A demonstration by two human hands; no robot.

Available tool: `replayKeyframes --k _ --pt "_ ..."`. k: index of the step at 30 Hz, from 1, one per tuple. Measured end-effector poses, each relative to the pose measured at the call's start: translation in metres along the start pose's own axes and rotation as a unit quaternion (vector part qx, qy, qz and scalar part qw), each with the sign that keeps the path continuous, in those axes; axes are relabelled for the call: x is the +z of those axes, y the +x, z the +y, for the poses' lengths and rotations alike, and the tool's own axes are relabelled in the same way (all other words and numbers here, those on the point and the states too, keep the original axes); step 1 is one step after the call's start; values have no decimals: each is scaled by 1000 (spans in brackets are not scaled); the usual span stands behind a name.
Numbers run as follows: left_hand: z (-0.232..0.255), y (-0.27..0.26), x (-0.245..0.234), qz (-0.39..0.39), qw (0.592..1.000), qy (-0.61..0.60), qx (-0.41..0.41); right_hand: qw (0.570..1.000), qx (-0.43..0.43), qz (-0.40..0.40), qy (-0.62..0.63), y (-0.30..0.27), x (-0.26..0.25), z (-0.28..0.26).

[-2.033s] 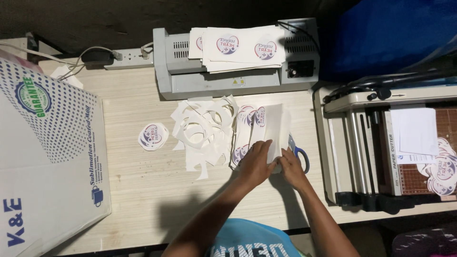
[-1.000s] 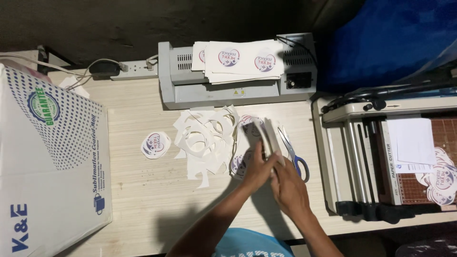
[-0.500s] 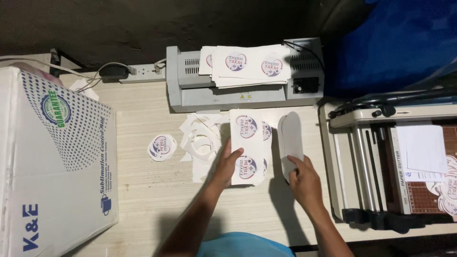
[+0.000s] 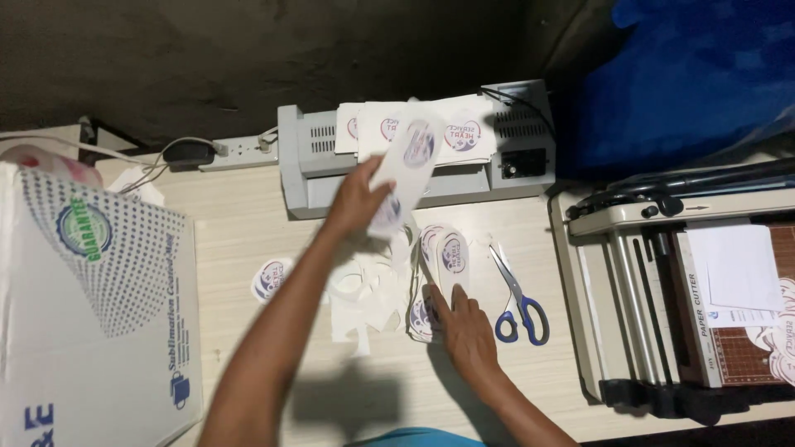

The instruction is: The person uses scissors to cut out circular stickers from a sheet of paper. They repeatedly pick up a sticker, cut around its edge, and place the finished sticker on the table. The person also stacks the remaining paper sheets on a nearby machine.

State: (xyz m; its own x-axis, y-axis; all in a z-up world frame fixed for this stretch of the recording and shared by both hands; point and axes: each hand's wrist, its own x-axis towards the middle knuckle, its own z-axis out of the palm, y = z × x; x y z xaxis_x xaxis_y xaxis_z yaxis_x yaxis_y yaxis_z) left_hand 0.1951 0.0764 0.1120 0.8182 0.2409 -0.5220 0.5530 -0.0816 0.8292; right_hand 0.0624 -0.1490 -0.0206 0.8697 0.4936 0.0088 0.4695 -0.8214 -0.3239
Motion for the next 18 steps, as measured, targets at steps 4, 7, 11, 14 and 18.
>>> replayKeyframes --k 4,7,11,14,18 --pt "-10 134 -19 -54 922 269 272 1000 9 -1 24 2 2 2" --pt "31 163 -12 -86 883 354 296 1000 10 -3 29 3 1 3" --pt "60 195 9 -114 801 512 287 997 28 -29 62 8 -6 4" --pt "46 218 14 -101 759 572 294 997 27 -26 72 5 -5 4" --pt "27 225 12 -30 742 564 361 996 20 8 81 0 11 15"
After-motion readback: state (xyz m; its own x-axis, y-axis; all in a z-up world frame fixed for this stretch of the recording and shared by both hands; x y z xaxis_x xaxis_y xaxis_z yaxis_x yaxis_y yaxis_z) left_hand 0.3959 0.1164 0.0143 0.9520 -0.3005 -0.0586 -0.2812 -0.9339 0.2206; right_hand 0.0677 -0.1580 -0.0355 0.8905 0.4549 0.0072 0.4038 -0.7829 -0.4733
